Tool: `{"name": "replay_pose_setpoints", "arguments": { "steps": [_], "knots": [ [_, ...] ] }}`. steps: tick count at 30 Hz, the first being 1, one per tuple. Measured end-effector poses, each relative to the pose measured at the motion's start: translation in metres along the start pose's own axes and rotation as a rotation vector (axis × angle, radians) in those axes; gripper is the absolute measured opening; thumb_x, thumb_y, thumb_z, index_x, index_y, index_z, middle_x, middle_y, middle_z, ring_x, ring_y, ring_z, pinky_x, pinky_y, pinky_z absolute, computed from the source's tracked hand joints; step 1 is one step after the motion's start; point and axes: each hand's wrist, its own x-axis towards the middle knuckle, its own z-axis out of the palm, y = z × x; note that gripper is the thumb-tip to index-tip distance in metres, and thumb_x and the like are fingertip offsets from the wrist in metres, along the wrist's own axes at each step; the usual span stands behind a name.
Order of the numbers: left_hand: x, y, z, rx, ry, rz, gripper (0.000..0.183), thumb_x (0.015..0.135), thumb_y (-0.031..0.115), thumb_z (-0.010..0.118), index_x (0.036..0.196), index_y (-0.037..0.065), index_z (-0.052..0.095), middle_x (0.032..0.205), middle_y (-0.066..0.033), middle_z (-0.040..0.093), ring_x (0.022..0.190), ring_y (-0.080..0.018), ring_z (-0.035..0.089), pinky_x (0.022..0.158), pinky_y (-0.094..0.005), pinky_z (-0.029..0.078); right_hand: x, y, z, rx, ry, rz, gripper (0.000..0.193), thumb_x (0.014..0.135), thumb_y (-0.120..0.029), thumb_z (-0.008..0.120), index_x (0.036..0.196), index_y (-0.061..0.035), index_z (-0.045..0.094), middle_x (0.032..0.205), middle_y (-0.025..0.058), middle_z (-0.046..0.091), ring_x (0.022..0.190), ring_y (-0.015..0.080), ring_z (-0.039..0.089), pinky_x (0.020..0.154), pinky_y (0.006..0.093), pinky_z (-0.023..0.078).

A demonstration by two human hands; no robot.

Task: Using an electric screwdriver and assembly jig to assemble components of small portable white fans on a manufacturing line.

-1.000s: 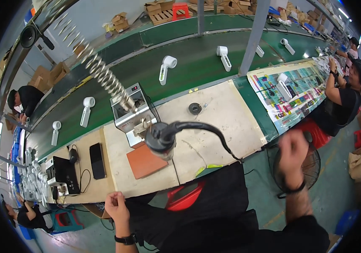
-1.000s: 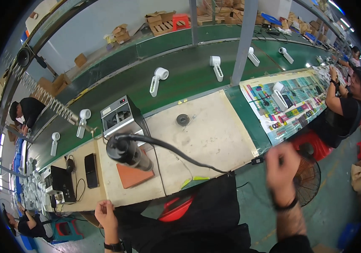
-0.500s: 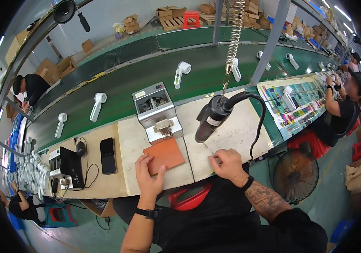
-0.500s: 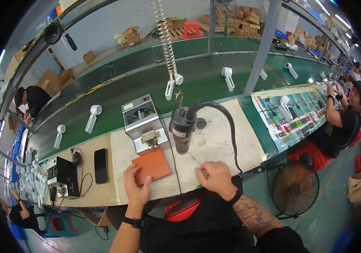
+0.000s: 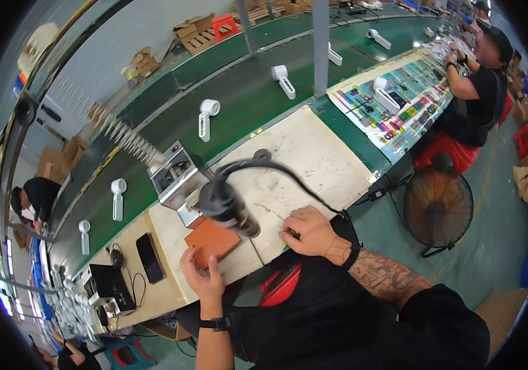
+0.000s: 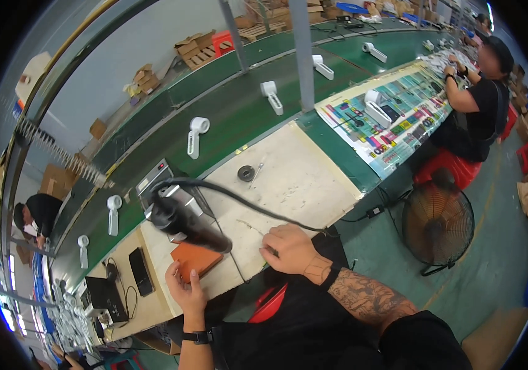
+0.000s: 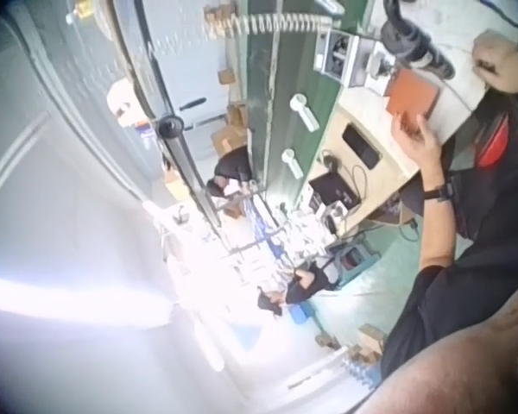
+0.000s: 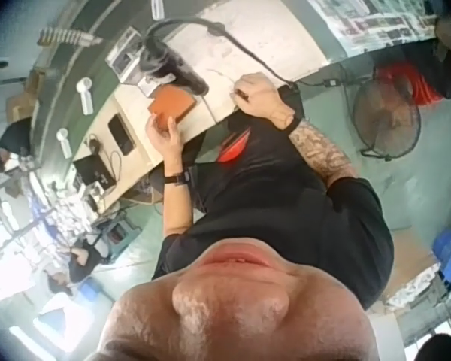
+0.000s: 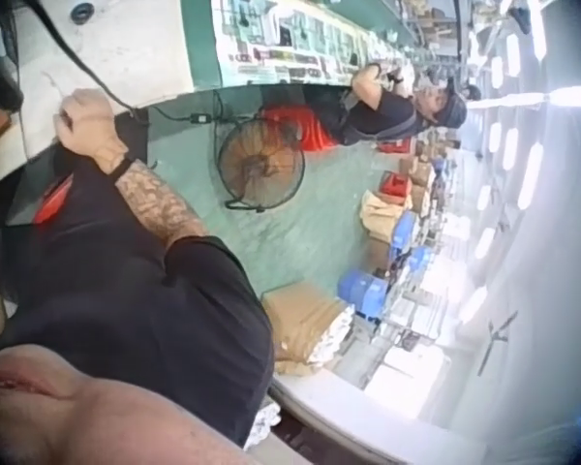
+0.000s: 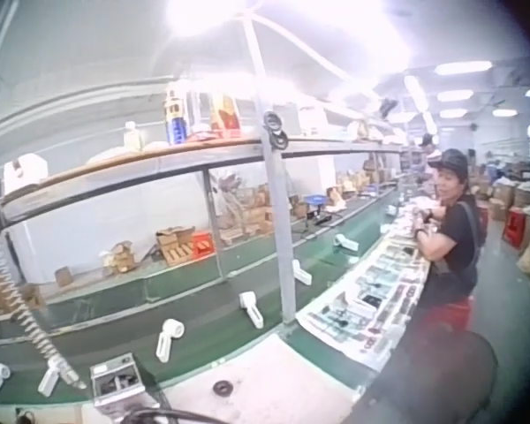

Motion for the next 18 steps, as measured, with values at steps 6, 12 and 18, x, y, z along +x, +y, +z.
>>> {"name": "replay_pose_setpoints", "arguments": {
  "steps": [6,12,18],
  "knots": [
    [0.005,0.01,0.019,0.391,0.035,0.098,0.044,0.101,0.02,0.072,0.134,-0.005,0.057,0.14,-0.0277,0.055,0.134,-0.0458,0.052,0.118,-0.0517,0.038,-0.005,0.014,-0.004,-0.113,0.024,0.009,0.015,0.09,-0.023,0.075,0.085,-0.013,0.065,0.079,0.0034,0.061,0.078,0.0273,0.067,0.075,0.0423,0.051],
    [0.001,0.011,0.03,0.494,0.007,-0.022,0.042,0.107,0.02,0.067,0.137,-0.008,0.058,0.133,-0.0226,0.062,0.124,-0.0382,0.058,0.115,-0.0455,0.04,-0.008,0.03,-0.012,-0.086,0.034,-0.011,0.014,0.091,-0.023,0.073,0.086,-0.0129,0.065,0.082,0.0025,0.065,0.085,0.0247,0.068,0.081,0.041,0.051],
    [-0.002,0.008,0.04,0.375,0.09,-0.076,0.037,0.109,0.021,0.066,0.134,-0.006,0.062,0.131,-0.0192,0.064,0.125,-0.0334,0.058,0.114,-0.0441,0.042,-0.014,0.04,-0.016,-0.064,0.081,-0.024,0.015,0.091,-0.022,0.074,0.087,-0.0117,0.064,0.085,0.0035,0.065,0.085,0.025,0.068,0.08,0.0411,0.051]
  ]
}}
